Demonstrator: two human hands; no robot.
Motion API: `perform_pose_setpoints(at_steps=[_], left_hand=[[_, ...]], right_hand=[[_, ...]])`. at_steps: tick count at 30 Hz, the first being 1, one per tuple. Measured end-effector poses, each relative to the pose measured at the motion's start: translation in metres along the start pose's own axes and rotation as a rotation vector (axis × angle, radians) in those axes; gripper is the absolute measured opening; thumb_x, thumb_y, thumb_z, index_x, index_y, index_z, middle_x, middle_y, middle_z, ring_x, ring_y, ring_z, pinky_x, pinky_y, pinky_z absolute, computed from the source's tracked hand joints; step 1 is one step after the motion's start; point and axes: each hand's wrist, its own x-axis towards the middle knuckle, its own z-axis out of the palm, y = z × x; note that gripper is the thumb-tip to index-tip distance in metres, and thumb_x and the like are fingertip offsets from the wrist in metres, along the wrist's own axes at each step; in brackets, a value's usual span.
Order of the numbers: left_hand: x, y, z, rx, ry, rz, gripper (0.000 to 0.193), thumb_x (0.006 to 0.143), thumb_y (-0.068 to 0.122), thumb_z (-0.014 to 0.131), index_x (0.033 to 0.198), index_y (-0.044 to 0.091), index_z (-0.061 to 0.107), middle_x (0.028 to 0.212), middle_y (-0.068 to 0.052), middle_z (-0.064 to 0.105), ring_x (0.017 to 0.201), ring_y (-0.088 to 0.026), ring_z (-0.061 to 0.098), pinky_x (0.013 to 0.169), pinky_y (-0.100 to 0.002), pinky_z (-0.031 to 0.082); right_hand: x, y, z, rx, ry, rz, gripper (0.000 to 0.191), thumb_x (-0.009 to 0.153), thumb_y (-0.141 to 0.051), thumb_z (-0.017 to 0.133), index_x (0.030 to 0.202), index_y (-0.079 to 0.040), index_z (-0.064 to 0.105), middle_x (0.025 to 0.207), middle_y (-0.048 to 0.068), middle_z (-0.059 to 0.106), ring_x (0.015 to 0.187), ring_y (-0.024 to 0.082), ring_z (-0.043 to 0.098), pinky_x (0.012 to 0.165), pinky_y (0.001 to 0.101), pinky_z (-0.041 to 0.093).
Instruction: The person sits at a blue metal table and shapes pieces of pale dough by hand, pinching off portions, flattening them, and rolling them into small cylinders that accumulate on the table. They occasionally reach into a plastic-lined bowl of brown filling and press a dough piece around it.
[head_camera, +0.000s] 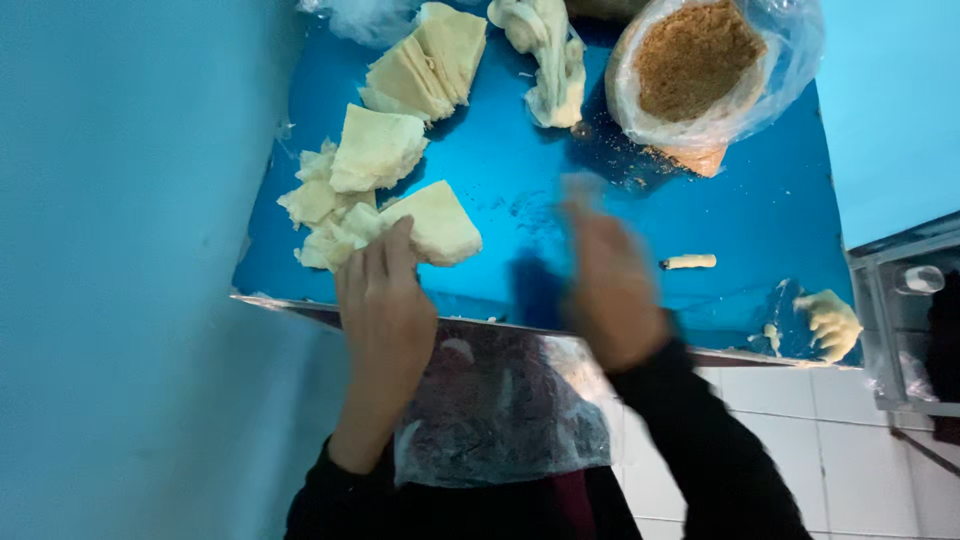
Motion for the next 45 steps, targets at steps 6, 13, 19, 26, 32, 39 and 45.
perform_pose_setpoints(at_steps=[6,13,19,26,32,39,45], left_hand=[[-0.005,0.004,-0.01,-0.106,0.011,-0.047,0.039,0.101,-0.003,0.058,0.14,-0.001,0.057,0.12,-0.019,0.067,0.116,-0.038,0.061,0.097,-0.053,0.045],[-0.004,0.0,0.01,-0.022,-0.04,0.178,0.052,0.092,-0.005,0.059,0.144,0.003,0.055,0.15,-0.016,0.055,0.144,-0.033,0.048,0.114,-0.055,0.037],[-0.014,0.0,0.022,0.099,-0.139,0.157,0.06,0.089,-0.005,0.06,0.148,0.0,0.052,0.157,-0.016,0.05,0.15,-0.027,0.042,0.117,-0.065,0.026],[-0.015,-0.001,0.022,0.161,-0.142,0.154,0.054,0.088,-0.003,0.061,0.141,0.001,0.057,0.151,-0.015,0.054,0.145,-0.026,0.046,0.113,-0.073,0.024],[-0.009,0.005,0.011,0.139,-0.067,0.161,0.047,0.092,-0.003,0.063,0.139,0.001,0.06,0.146,-0.014,0.059,0.143,-0.027,0.051,0.116,-0.07,0.026],[-0.009,0.045,0.006,-0.229,-0.157,0.26,0.029,0.093,0.015,0.073,0.121,0.009,0.068,0.119,-0.007,0.066,0.119,-0.028,0.06,0.111,-0.062,0.035],[0.008,0.077,0.037,-0.244,-0.176,0.374,0.028,0.084,0.031,0.078,0.097,0.008,0.067,0.101,-0.009,0.066,0.103,-0.03,0.062,0.102,-0.062,0.037]], right_hand=[[0.069,-0.056,0.062,0.556,-0.231,0.179,0.073,0.093,-0.011,0.07,0.157,-0.006,0.036,0.1,0.016,0.074,0.095,0.034,0.07,0.078,0.0447,0.055],[0.081,-0.02,0.076,0.956,-0.315,0.488,0.062,0.094,-0.004,0.067,0.15,-0.007,0.042,0.095,0.012,0.077,0.085,0.017,0.074,0.074,0.0331,0.06],[0.081,0.005,0.099,1.279,-0.351,0.793,0.064,0.082,0.003,0.071,0.141,-0.003,0.045,0.101,0.017,0.072,0.079,0.021,0.07,0.068,0.0326,0.061],[0.08,0.038,0.06,1.304,-0.076,0.864,0.052,0.087,-0.003,0.069,0.137,-0.001,0.054,0.107,0.016,0.072,0.085,0.022,0.073,0.07,0.0339,0.063],[0.042,0.055,-0.038,0.679,0.03,0.22,0.047,0.102,-0.008,0.067,0.139,-0.001,0.039,0.1,0.013,0.075,0.077,0.024,0.074,0.067,0.0364,0.058],[-0.025,0.018,-0.025,0.217,-0.291,0.004,0.053,0.094,-0.003,0.066,0.141,-0.006,0.042,0.108,0.018,0.077,0.093,0.035,0.076,0.068,0.0425,0.06],[-0.031,0.026,-0.027,0.456,-0.272,0.223,0.062,0.094,0.003,0.065,0.148,-0.006,0.036,0.11,0.016,0.077,0.104,0.033,0.076,0.079,0.0401,0.06]])
